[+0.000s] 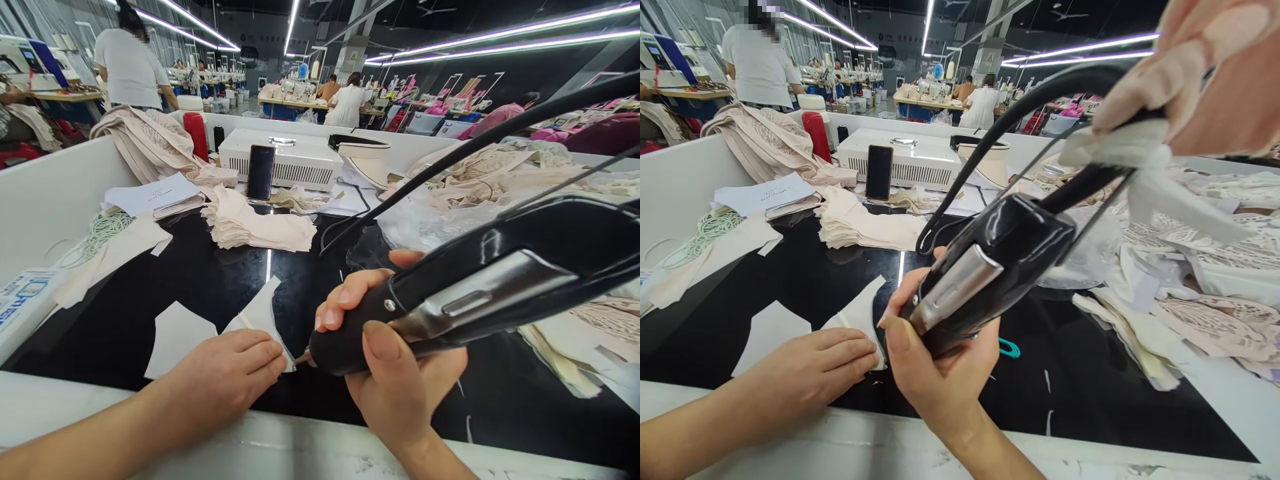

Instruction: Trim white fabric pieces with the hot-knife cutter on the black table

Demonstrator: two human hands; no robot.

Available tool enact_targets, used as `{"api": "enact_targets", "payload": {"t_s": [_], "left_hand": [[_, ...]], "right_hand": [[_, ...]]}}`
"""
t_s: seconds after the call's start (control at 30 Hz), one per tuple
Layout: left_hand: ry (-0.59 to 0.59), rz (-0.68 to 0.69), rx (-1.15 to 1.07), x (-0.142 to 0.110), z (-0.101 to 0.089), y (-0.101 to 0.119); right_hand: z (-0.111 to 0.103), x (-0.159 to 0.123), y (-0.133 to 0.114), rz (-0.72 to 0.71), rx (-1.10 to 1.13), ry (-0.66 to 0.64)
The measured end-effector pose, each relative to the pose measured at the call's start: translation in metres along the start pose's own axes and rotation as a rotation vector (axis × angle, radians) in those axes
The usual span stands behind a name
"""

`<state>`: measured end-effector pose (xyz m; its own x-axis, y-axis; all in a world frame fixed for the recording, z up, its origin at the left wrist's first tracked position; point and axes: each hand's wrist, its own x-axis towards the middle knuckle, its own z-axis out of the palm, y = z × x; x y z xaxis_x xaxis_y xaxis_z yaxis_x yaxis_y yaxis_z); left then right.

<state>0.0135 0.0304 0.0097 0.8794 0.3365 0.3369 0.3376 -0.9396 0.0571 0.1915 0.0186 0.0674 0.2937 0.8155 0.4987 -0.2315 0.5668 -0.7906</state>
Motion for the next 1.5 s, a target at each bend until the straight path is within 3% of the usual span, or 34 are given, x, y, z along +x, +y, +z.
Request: {"api": "enact_targets", "payload": {"t_s": [0.57,0.87,1.5], "left_hand": [[-0.080,-0.108,-0.083,-0.004,-0.002,-0.003],[-0.048,-0.118,-0.153,-0.003,-0.001,-0.004],[0.022,-0.223,-0.193,-0.007,0.000,-0.003]], "right_hand": [[-0.001,0.000,0.002,-0.039,0.054,-0.032],[0.003,0.011,0.006,-0.066,0.030,0.019],[0.010,0.014,0.015,-0.055,-0.001,0.005]]}}
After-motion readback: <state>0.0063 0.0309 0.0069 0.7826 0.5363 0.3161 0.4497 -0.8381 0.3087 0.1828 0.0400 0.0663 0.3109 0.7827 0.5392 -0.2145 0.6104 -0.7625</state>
